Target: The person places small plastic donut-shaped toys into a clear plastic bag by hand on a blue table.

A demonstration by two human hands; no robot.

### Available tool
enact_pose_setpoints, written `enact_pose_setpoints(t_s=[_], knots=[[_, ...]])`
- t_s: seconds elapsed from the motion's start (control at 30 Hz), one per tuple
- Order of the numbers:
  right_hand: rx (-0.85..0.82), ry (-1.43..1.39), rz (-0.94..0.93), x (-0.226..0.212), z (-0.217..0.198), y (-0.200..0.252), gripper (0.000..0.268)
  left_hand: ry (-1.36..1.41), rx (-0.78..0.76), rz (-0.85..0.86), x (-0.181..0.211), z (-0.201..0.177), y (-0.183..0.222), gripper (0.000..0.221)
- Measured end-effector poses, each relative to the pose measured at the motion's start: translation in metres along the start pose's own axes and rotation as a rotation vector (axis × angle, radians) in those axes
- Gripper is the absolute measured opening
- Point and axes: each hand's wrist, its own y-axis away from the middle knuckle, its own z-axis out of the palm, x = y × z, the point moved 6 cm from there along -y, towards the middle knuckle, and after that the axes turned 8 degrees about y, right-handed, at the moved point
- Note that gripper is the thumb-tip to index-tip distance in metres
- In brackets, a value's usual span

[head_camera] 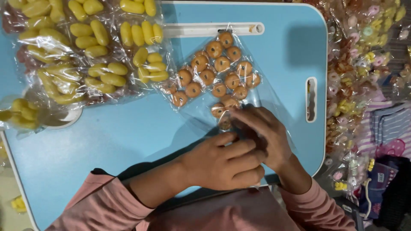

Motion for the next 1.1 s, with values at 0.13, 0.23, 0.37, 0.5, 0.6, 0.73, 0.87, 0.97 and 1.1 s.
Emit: enact_pose_setpoints(t_s=[0.13, 0.23, 0.37, 0.5, 0.6, 0.73, 0.87, 0.97, 1.1], knots=[[0.024, 0.337, 0.027, 0.003, 0.004, -0.009, 0.035, -0.19, -0.147, -0.204, -0.046, -0.021, 0.005, 0.033], [0.159, 0.351, 0.032, -0.003, -0.005, -0.014, 0.036, -0.344, -0.268, -0.362, -0.08, -0.031, 0.029, 0.052], [0.198, 0.485, -0.019, 0.015, 0.006, -0.004, 0.04, -0.519, -0.39, -0.382, -0.088, -0.03, 0.042, 0.067], [0.155, 0.739, 0.035, 0.014, 0.014, -0.009, 0.053, -0.546, -0.465, -0.396, -0.091, -0.025, 0.046, 0.076], [0.159, 0.676, 0.011, 0.011, 0.012, -0.014, 0.058, -0.497, -0.493, -0.37, -0.093, -0.02, 0.049, 0.083], [0.174, 0.656, -0.044, 0.011, 0.009, -0.011, 0.052, -0.488, -0.486, -0.363, -0.093, -0.019, 0.048, 0.078], [0.133, 0.675, -0.269, 0.004, 0.009, 0.0, 0.047, -0.502, -0.475, -0.348, -0.092, -0.02, 0.048, 0.073], [0.184, 0.728, -0.264, 0.0, 0.01, 0.0, 0.045, -0.48, -0.5, -0.353, -0.091, -0.022, 0.043, 0.075], [0.17, 0.67, -0.188, -0.004, 0.008, -0.007, 0.041, -0.594, -0.59, -0.261, -0.084, -0.019, 0.037, 0.081]])
